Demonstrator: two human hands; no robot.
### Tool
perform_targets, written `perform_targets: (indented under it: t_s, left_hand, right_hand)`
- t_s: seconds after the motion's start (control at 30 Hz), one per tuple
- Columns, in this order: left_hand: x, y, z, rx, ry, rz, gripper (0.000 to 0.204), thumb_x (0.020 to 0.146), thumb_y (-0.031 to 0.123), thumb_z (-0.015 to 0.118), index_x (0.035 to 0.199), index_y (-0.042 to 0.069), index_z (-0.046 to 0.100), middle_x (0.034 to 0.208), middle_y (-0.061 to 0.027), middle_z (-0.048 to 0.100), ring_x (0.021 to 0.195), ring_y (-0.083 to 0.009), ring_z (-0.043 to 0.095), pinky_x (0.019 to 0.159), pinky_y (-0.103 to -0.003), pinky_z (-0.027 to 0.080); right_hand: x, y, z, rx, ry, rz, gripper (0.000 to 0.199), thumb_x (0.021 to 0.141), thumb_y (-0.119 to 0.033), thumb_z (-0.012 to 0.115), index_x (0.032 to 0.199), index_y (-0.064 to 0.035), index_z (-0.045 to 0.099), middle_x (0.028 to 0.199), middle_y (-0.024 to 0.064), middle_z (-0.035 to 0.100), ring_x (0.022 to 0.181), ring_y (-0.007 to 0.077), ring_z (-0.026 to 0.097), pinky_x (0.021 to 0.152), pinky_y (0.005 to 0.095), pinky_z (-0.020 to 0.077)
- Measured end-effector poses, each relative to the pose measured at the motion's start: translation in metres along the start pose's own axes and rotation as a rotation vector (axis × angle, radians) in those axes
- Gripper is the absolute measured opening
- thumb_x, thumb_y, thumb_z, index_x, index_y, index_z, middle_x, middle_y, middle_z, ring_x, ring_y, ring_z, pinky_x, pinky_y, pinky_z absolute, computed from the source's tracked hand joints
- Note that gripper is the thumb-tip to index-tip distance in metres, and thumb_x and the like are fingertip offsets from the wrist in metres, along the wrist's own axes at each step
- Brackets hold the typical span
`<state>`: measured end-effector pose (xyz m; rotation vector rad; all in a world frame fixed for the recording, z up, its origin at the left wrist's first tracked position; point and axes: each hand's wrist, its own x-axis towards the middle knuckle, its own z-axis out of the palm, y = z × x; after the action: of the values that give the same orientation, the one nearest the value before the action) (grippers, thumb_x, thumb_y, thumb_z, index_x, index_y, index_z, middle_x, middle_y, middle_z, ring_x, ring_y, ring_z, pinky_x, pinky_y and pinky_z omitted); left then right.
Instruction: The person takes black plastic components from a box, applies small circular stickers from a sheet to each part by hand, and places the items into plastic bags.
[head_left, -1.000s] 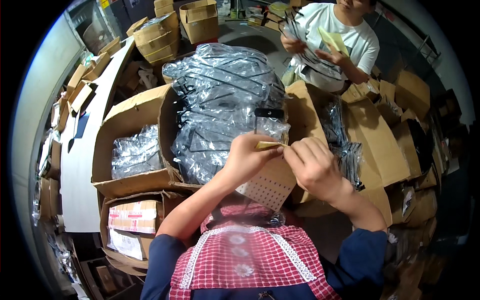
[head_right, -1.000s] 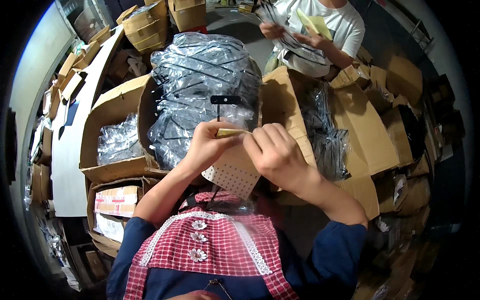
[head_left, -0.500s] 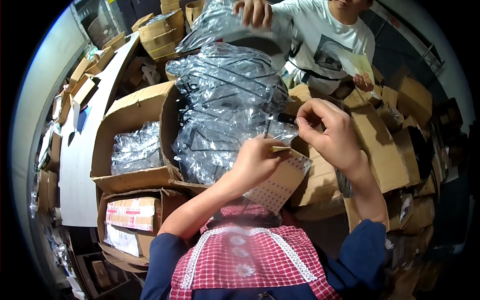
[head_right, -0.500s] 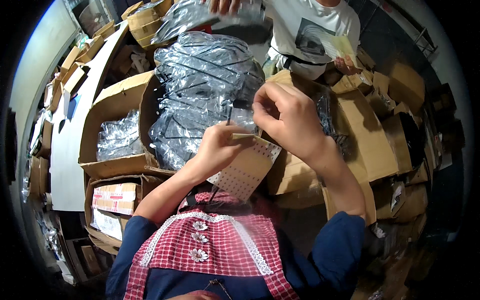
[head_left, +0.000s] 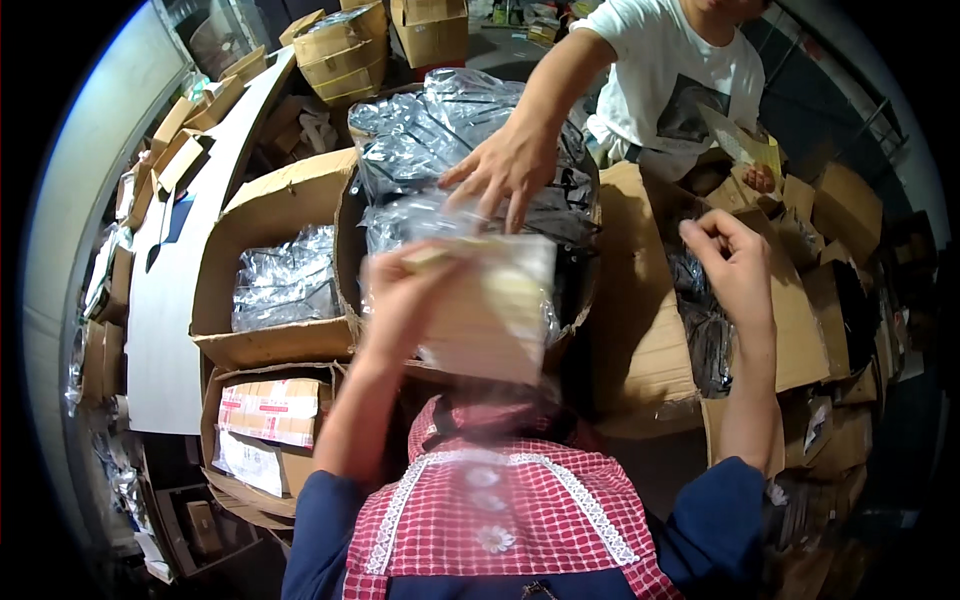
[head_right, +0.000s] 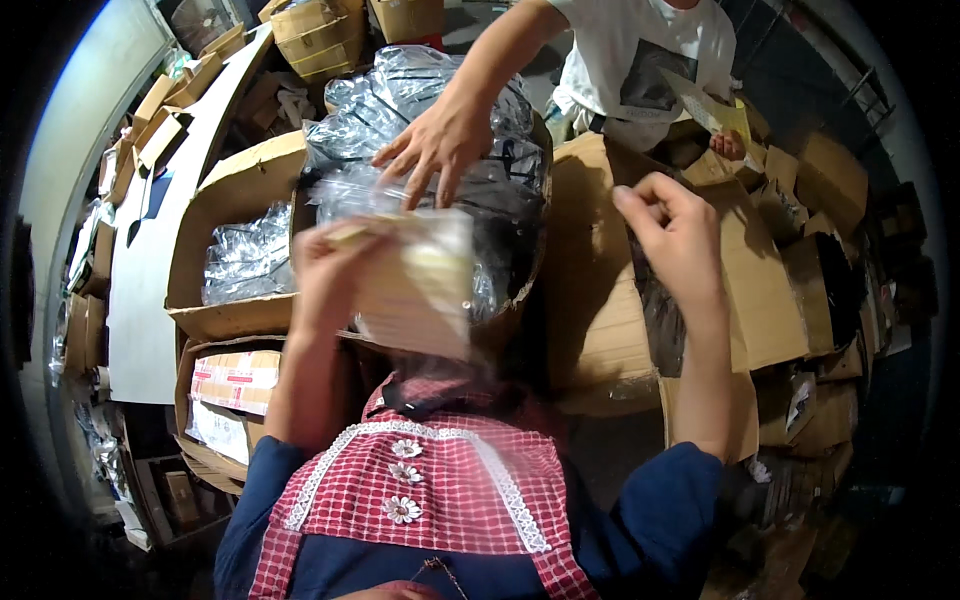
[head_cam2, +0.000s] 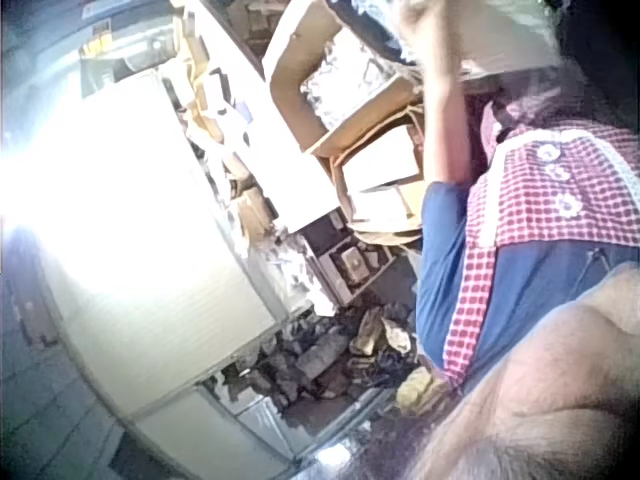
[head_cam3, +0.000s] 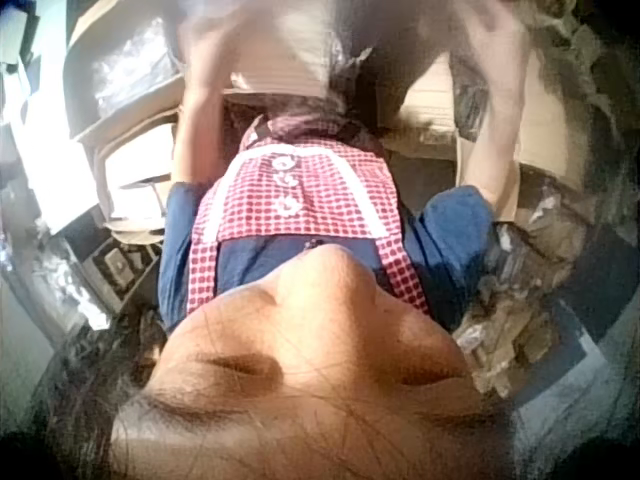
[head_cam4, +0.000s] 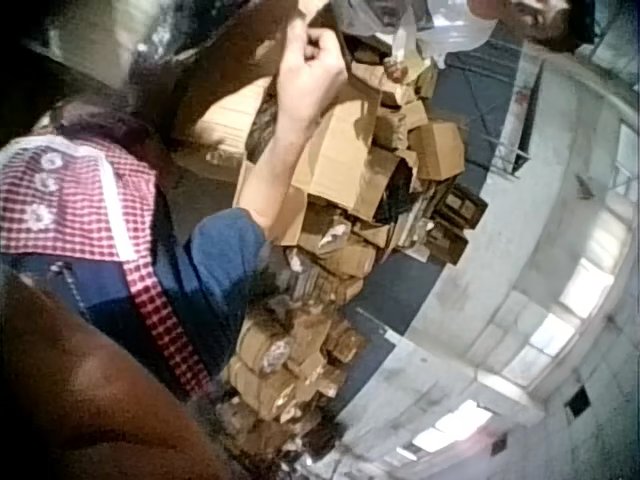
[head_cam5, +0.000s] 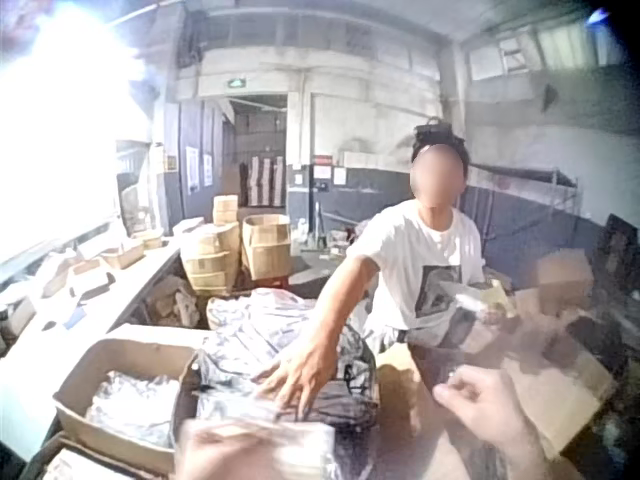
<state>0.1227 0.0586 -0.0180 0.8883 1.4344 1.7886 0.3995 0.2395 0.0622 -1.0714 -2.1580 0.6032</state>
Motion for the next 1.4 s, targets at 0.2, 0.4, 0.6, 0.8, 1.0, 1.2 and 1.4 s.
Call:
perform_targets:
  t_s: [0.2,0.4,0.6,0.8,1.0,1.2,1.4]
  left_hand:
    - [0.033,0.039,-0.228,0.034,0.524,0.077,0.048,0.093,0.028,0.061,0.133,0.001,0.057,0.121,-0.0114,0.063,0.103,-0.0208,0.063,0.086,-0.035,0.052]
    - [0.058,-0.042,-0.42,0.036,0.424,-0.063,0.054,0.093,0.04,0.052,0.136,0.006,0.053,0.13,-0.0082,0.058,0.114,-0.0244,0.056,0.1,-0.04,0.043]
    - [0.016,-0.068,-0.581,-0.132,0.393,-0.457,0.057,0.093,0.047,0.051,0.137,0.011,0.051,0.135,-0.0096,0.056,0.123,-0.0269,0.052,0.103,-0.048,0.04]
    - [0.014,-0.064,-0.508,-0.259,0.478,-0.434,0.053,0.101,0.035,0.043,0.143,0.002,0.041,0.141,-0.0141,0.051,0.131,-0.0249,0.047,0.108,-0.044,0.04]
    - [0.024,0.06,-0.429,-0.378,0.071,-0.079,0.051,0.103,0.029,0.04,0.145,0.0,0.037,0.144,-0.015,0.048,0.134,-0.0252,0.044,0.11,-0.042,0.04]
    - [0.038,0.112,-0.301,-0.433,-0.415,0.054,0.049,0.104,0.021,0.036,0.148,-0.001,0.031,0.15,-0.0162,0.04,0.139,-0.0253,0.039,0.112,-0.041,0.038]
    - [0.035,0.086,-0.103,-0.341,-0.389,-0.142,0.055,0.091,0.022,0.059,0.138,-0.003,0.045,0.135,-0.0247,0.054,0.117,-0.0263,0.061,0.088,-0.036,0.058]
  right_hand:
    - [0.002,0.16,-0.042,-0.275,-0.015,0.32,0.032,0.087,-0.03,0.069,0.081,0.0014,0.065,0.06,0.0031,0.056,0.053,0.0125,0.051,0.053,0.03,0.0407]
    - [-0.045,0.325,-0.048,-0.208,-0.308,1.022,0.019,0.079,-0.018,0.069,0.082,-0.0018,0.059,0.058,0.0046,0.052,0.042,0.0154,0.046,0.038,0.0327,0.0355]
    - [-0.076,0.414,-0.008,-0.551,-0.412,0.983,0.044,0.074,-0.015,0.067,0.116,0.0,0.065,0.114,0.0202,0.068,0.103,0.0325,0.066,0.088,0.0417,0.0519]
    - [-0.094,0.439,-0.016,-0.559,-0.496,1.155,0.04,0.076,-0.017,0.069,0.111,0.0023,0.068,0.115,0.0202,0.068,0.107,0.0345,0.065,0.09,0.0426,0.0512]
    - [-0.093,0.47,-0.02,-0.313,-0.488,1.163,0.028,0.076,-0.016,0.063,0.095,0.004,0.07,0.092,0.0202,0.072,0.077,0.0302,0.07,0.067,0.0386,0.0548]
    - [-0.078,0.41,-0.086,-0.456,-0.314,0.887,0.021,0.071,-0.016,0.063,0.08,0.003,0.067,0.074,0.0161,0.066,0.064,0.0275,0.062,0.059,0.039,0.0487]
    - [-0.096,0.325,-0.145,0.011,-0.112,0.878,0.017,0.072,-0.011,0.066,0.06,-0.0026,0.06,0.053,0.0026,0.053,0.039,0.0119,0.041,0.037,0.0298,0.0295]
